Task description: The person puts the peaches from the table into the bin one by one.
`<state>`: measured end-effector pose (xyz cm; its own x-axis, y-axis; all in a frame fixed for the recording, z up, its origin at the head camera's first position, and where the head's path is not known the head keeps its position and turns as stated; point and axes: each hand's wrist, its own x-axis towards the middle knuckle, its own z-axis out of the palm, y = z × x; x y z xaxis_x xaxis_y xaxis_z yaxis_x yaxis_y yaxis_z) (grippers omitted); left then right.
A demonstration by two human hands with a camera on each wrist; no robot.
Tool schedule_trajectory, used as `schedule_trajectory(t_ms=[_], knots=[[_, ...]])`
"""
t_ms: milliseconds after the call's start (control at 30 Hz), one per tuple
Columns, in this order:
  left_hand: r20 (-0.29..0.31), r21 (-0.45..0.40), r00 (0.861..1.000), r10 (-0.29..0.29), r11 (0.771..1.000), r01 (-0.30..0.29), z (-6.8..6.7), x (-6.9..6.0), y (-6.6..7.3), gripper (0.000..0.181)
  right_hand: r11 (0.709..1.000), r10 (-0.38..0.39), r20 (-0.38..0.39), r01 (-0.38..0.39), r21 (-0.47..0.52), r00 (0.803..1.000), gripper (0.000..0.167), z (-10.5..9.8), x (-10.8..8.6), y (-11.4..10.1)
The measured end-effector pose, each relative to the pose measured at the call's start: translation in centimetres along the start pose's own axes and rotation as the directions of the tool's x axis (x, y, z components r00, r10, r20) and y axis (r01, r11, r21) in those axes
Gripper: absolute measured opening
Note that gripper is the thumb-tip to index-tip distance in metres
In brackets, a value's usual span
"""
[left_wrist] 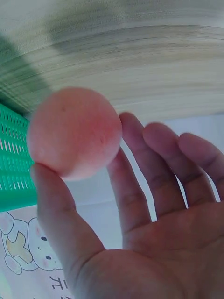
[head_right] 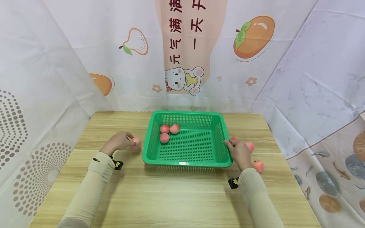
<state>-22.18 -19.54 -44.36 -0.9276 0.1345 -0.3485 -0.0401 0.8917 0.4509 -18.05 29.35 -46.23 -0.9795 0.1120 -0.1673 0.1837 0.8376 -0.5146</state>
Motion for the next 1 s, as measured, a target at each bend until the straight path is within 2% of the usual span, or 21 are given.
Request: schedule_trajectory(t_ms=[167, 433, 733, 1000], knots=[[-0.06, -0.026, 0.998, -0.008, 1.0, 0.007, -0.2, 0.2, -0.2, 0.048, 1.0, -0.002, -0.008, 0.002, 0.007, 1.0, 0.062, 0.0, 0.0, 0.0], [-0.151, -0.045, 0.988, 0.022, 0.999, -0.029, -0.9, 0.4, 0.3, 0.051, 1.0, -0.018, -0.018, 0.018, 0.009, 1.0, 0.061, 0.0, 0.0, 0.0], [-0.265, -0.1, 0.963, 0.04, 0.993, -0.069, -1.3, 0.9, 1.4, 0.053, 0.999, -0.034, -0.026, 0.034, -0.008, 0.999, 0.061, 0.0, -0.1, 0.0], [-0.319, -0.127, 0.946, 0.054, 0.987, -0.099, -1.8, 1.1, 2.5, 0.054, 1.0, -0.009, -0.01, 0.008, -0.006, 1.0, 0.064, 0.1, 0.0, 0.1]])
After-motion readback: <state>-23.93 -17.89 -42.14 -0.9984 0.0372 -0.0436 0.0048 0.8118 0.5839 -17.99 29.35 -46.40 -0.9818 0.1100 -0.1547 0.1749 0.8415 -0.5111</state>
